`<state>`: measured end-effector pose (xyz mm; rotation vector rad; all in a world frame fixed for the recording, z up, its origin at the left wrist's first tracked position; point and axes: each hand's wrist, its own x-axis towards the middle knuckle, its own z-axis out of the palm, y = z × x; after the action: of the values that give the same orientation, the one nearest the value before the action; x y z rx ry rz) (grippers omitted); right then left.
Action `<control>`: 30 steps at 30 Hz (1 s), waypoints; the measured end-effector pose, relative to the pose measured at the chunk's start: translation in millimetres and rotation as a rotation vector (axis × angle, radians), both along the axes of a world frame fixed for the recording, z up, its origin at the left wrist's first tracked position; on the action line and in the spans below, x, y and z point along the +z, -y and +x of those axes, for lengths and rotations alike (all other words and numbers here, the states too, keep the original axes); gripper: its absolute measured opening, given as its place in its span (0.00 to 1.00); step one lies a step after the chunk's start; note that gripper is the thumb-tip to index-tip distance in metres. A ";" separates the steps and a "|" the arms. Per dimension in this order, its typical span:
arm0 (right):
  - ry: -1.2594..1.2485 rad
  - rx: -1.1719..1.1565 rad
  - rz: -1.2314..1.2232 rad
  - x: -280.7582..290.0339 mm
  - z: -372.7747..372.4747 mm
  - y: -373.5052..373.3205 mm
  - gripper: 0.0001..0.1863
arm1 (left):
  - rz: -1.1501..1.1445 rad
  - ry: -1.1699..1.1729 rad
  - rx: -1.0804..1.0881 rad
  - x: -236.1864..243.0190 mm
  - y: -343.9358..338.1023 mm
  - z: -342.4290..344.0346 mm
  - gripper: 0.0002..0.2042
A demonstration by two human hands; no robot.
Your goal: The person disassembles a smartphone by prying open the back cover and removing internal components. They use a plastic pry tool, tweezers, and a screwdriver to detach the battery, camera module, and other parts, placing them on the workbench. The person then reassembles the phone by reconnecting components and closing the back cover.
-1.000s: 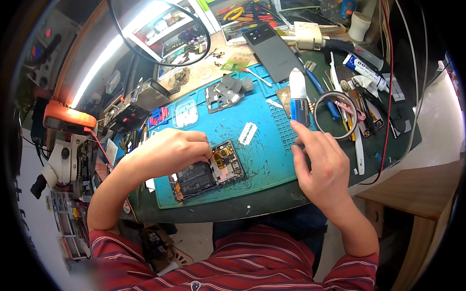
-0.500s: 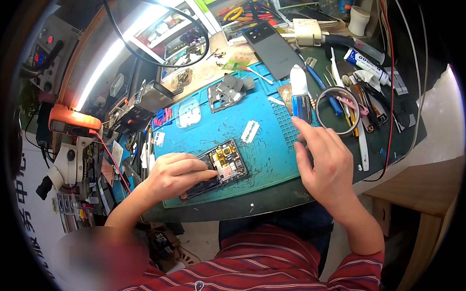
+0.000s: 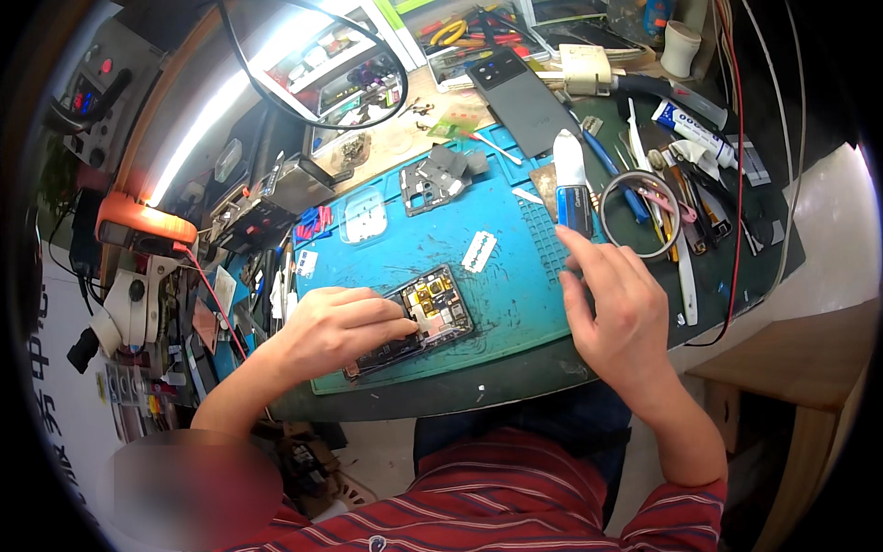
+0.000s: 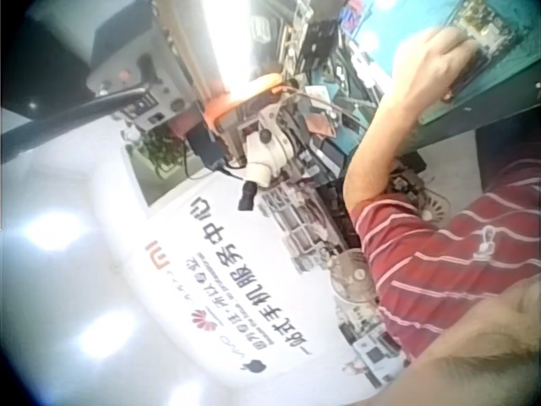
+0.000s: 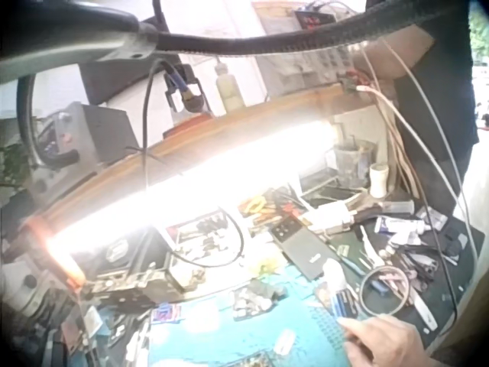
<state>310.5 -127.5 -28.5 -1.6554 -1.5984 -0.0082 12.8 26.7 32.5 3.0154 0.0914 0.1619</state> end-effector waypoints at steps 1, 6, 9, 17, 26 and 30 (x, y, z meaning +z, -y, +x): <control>0.003 -0.001 -0.004 0.5 0.3 0.4 0.26 | -0.013 -0.031 0.001 2.1 -2.6 2.5 0.14; -0.010 0.016 -0.002 1.8 0.0 -0.2 0.26 | -0.092 -0.144 0.028 10.5 -7.8 19.5 0.09; -0.006 0.016 -0.011 3.3 1.2 1.1 0.26 | -0.110 -0.228 0.029 15.5 -10.5 32.5 0.09; -0.010 0.027 -0.023 2.6 1.6 2.0 0.25 | -0.167 -0.111 0.197 8.2 -2.5 20.0 0.05; -0.081 0.475 -0.127 30.0 -57.2 -16.0 0.06 | -0.062 0.379 0.489 -25.1 63.8 -35.7 0.14; -0.051 0.477 -0.144 17.4 -84.6 -36.0 0.05 | -0.021 0.573 0.621 -40.3 77.3 -43.4 0.16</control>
<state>226.0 -91.5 -11.1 -1.3261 -1.9526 0.3981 -30.6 -50.6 -7.9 2.6802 0.9446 1.0422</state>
